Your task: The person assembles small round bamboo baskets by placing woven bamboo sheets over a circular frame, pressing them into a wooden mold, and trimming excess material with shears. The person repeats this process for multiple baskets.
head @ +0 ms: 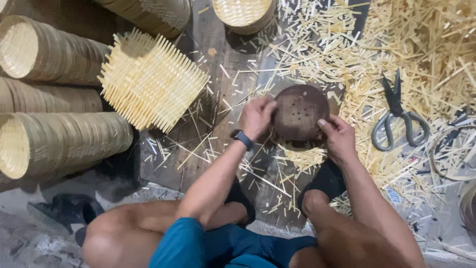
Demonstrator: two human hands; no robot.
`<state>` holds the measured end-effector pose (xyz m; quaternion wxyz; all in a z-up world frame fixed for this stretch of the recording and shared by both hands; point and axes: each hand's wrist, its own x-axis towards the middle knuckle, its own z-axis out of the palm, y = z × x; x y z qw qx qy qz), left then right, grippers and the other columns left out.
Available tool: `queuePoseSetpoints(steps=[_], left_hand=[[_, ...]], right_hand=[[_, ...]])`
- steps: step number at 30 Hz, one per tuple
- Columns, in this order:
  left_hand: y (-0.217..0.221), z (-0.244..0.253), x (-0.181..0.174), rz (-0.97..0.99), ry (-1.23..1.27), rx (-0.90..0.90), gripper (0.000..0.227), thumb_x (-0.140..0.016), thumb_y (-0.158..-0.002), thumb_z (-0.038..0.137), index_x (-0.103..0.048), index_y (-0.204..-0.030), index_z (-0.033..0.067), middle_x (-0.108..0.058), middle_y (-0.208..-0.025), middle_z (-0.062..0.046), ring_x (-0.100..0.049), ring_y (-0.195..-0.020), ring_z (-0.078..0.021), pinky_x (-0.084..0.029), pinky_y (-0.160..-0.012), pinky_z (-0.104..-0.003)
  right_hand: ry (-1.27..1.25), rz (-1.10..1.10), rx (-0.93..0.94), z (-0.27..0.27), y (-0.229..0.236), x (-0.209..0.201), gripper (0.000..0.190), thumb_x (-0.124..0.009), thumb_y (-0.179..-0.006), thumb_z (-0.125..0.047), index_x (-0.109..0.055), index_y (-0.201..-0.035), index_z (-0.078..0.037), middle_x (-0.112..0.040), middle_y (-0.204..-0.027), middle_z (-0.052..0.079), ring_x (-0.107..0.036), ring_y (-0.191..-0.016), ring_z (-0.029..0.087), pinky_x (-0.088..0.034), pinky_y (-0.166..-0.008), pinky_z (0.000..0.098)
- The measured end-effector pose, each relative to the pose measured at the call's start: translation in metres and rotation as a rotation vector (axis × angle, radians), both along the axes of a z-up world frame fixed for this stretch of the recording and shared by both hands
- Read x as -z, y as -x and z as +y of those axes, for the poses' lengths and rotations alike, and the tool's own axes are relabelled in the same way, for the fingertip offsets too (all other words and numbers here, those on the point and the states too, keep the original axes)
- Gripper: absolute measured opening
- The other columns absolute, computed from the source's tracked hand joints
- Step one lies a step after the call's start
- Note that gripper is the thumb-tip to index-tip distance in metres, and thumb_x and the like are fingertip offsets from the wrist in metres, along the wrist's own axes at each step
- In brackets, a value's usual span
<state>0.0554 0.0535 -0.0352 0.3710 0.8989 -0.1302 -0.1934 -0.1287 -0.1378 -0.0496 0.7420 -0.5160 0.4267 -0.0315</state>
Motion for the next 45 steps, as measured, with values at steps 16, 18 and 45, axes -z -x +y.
queuePoseSetpoints(steps=[16,18,45], left_hand=[[-0.079,0.106,-0.146,-1.003,-0.273,0.066,0.007,-0.073,-0.095,0.004,-0.077,-0.101,0.0020,-0.075,-0.099,-0.016,-0.074,-0.090,-0.0303,-0.059,-0.083,-0.041],[-0.027,0.070,-0.131,-1.089,0.036,0.241,0.019,-0.069,-0.094,0.006,-0.070,-0.112,-0.0007,-0.073,-0.112,-0.017,-0.074,-0.106,-0.0334,-0.060,-0.099,-0.045],[-0.018,0.025,0.029,0.634,0.358,-0.187,0.042,-0.084,-0.080,0.004,-0.066,-0.118,-0.0030,-0.077,-0.101,-0.008,-0.073,-0.085,-0.0138,-0.058,-0.076,-0.028]], right_hand=[[0.131,-0.103,0.110,0.003,0.026,-0.025,0.026,-0.066,-0.110,-0.020,-0.066,-0.115,0.005,-0.069,-0.092,0.008,-0.065,-0.078,0.013,-0.057,-0.069,0.0275],[-0.082,-0.279,0.163,0.001,0.017,-0.046,0.031,-0.060,-0.107,-0.026,-0.068,-0.113,0.002,-0.071,-0.092,0.008,-0.070,-0.079,0.014,-0.059,-0.070,0.0277],[0.312,-0.032,0.170,-0.004,0.027,0.042,0.043,-0.090,-0.082,-0.012,-0.065,-0.115,0.001,-0.070,-0.090,0.006,-0.064,-0.079,0.008,-0.054,-0.068,0.0233]])
